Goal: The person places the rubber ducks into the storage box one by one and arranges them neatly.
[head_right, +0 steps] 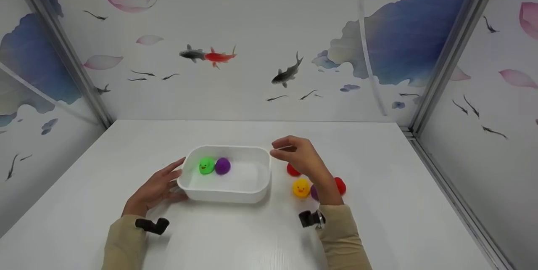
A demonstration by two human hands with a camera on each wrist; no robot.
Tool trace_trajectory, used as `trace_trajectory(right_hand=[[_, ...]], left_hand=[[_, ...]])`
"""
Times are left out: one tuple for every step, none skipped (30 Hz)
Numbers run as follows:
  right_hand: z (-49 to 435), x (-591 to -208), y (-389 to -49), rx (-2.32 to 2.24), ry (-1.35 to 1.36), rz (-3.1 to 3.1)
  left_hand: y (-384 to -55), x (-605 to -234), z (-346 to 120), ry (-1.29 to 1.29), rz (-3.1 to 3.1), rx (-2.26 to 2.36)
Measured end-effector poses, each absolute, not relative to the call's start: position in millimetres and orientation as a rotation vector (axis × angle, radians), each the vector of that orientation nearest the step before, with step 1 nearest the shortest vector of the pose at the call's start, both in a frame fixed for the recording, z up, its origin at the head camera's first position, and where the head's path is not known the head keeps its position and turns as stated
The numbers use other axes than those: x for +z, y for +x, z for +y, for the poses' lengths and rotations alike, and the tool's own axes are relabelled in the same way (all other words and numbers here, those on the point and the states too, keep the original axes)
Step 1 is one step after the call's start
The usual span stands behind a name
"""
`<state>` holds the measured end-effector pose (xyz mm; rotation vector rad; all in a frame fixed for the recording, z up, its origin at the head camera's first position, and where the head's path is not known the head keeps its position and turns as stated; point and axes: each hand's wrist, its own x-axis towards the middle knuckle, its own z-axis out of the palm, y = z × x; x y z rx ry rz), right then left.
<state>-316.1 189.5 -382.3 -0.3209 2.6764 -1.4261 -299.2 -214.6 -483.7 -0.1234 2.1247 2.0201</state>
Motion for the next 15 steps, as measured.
trace_trajectory(right_hand=[[192, -385, -318, -1.432, -0.316, 2.673], [195, -387, -319, -1.439, -0.303, 2.668], [197, -390, -321, -1.443, -0.292, 2.664], [200, -393, -323, -1.445, -0.281, 2.661], [203, -397, -325, -1.445, -0.270, 2.656], [205, -400, -327, -1.439, -0.255, 2.654], [207, -403, -329, -1.432, -0.241, 2.653], [210, -406, -331, -1.427, -0.225, 2.652], [212, -408, -333, -1.423, -0.212, 2.646], [215, -410, -335, -1.421, -0.196, 2.640], [217, -412, -337, -1.419, -0.178, 2.635], [220, -413, -339, -1.423, -0.158, 2.629], [223, -414, -340, -1.426, -0.143, 2.625], [226, -415, -341, -1.433, -0.133, 2.618], [229, -416, -343, -1.440, -0.123, 2.611]], left_hand=[[-299, -484, -214, -0.122, 2.125, 2.024], [-299, -485, -214, -0.122, 2.121, 2.032], [-299, -486, -214, -0.122, 2.118, 2.036], [-299, -486, -214, -0.117, 2.111, 2.043], [-298, -487, -214, -0.109, 2.107, 2.047], [-298, -488, -214, -0.104, 2.104, 2.047], [-298, -488, -214, -0.100, 2.100, 2.049], [-298, -489, -215, -0.098, 2.096, 2.051], [-298, -489, -215, -0.097, 2.096, 2.051], [-298, -488, -215, -0.095, 2.098, 2.050], [-299, -488, -215, -0.096, 2.100, 2.051], [-299, -488, -215, -0.096, 2.103, 2.053], [-299, -488, -215, -0.096, 2.107, 2.053], [-300, -487, -215, -0.093, 2.114, 2.051], [-300, -487, -215, -0.094, 2.117, 2.051]])
